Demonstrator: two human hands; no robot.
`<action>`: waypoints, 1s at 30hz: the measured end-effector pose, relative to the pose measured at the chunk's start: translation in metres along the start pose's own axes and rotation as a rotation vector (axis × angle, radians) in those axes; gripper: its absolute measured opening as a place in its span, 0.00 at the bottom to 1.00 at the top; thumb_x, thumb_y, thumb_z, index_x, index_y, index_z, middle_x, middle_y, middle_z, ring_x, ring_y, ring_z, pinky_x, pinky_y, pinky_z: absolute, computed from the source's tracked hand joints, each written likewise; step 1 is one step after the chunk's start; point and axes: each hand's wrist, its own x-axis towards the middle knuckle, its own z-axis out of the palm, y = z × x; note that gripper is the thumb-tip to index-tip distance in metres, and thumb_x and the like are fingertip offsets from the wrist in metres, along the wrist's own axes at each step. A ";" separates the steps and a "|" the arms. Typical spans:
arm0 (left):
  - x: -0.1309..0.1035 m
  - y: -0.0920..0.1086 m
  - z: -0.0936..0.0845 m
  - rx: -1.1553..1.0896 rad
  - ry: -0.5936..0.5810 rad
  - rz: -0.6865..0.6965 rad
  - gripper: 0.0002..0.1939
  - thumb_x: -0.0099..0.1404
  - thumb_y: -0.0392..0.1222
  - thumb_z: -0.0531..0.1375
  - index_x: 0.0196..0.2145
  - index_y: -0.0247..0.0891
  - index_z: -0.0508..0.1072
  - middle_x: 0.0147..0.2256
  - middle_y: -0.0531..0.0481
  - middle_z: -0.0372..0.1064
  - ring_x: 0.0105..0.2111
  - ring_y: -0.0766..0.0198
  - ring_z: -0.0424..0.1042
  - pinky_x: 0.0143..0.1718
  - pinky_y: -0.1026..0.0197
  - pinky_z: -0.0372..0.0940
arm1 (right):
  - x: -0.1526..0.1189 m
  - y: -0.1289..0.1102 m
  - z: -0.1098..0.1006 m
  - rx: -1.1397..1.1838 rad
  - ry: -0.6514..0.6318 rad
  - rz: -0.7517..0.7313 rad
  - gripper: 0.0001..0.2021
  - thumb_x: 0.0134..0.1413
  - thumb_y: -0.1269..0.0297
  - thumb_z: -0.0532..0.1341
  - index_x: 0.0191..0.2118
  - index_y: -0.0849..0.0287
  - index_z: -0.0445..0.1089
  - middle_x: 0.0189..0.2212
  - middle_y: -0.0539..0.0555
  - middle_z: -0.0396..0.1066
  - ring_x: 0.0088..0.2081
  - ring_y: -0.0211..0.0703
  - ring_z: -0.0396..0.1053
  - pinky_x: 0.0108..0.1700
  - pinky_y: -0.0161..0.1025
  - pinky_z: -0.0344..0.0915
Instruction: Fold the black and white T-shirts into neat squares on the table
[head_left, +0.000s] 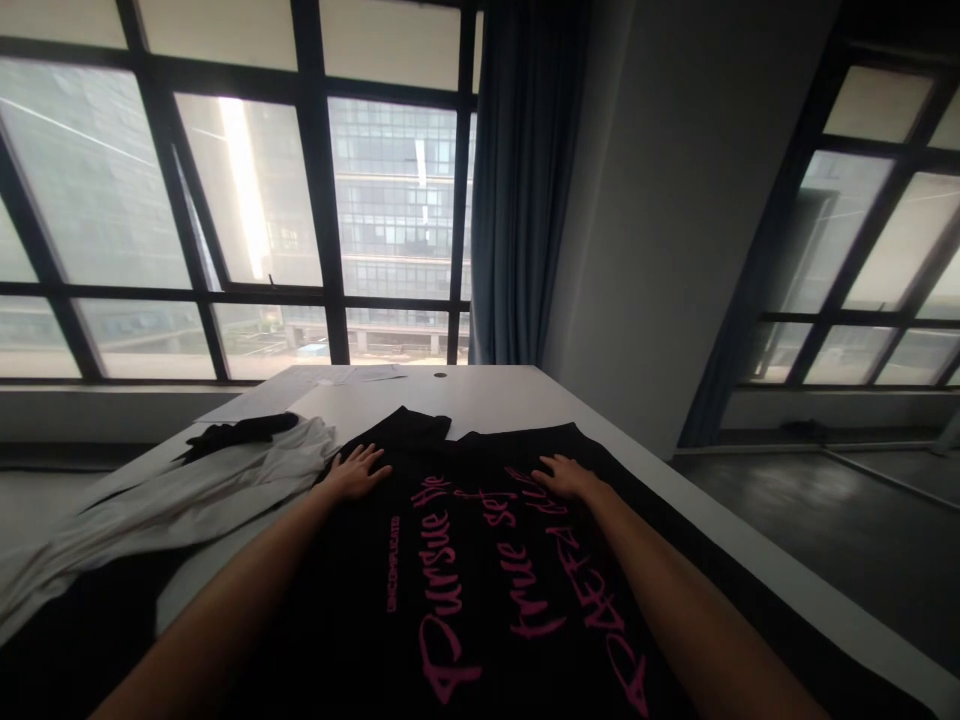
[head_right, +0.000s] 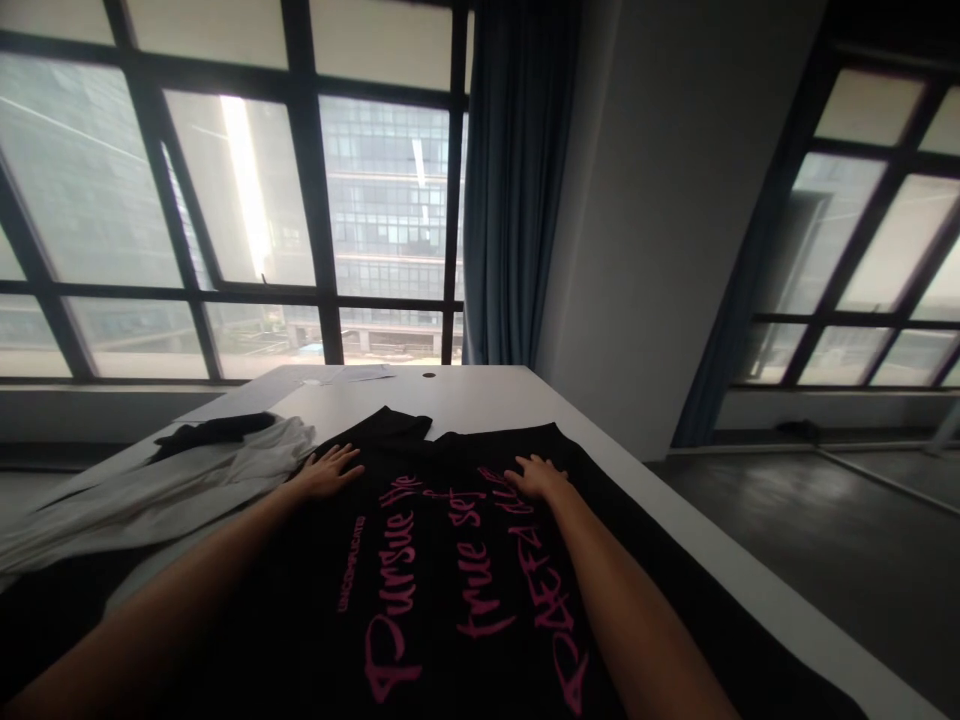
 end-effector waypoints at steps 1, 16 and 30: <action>0.009 -0.009 0.002 0.008 0.001 -0.016 0.39 0.67 0.66 0.41 0.68 0.42 0.52 0.69 0.43 0.38 0.68 0.43 0.38 0.62 0.31 0.39 | 0.008 0.001 0.001 0.005 -0.028 0.024 0.36 0.60 0.37 0.47 0.68 0.50 0.51 0.70 0.62 0.43 0.67 0.67 0.45 0.59 0.69 0.50; 0.090 -0.052 -0.017 0.169 0.075 -0.117 0.34 0.69 0.60 0.44 0.67 0.41 0.56 0.69 0.41 0.42 0.68 0.46 0.42 0.63 0.33 0.34 | 0.083 -0.038 0.014 0.010 0.124 0.079 0.32 0.66 0.44 0.38 0.69 0.52 0.49 0.70 0.58 0.43 0.69 0.62 0.38 0.63 0.71 0.35; -0.134 0.031 -0.022 0.101 -0.013 0.124 0.34 0.68 0.64 0.44 0.62 0.44 0.64 0.65 0.42 0.55 0.64 0.44 0.53 0.61 0.34 0.44 | -0.060 0.072 0.014 -0.019 0.139 -0.066 0.33 0.61 0.44 0.52 0.65 0.60 0.58 0.64 0.64 0.58 0.63 0.57 0.58 0.63 0.52 0.54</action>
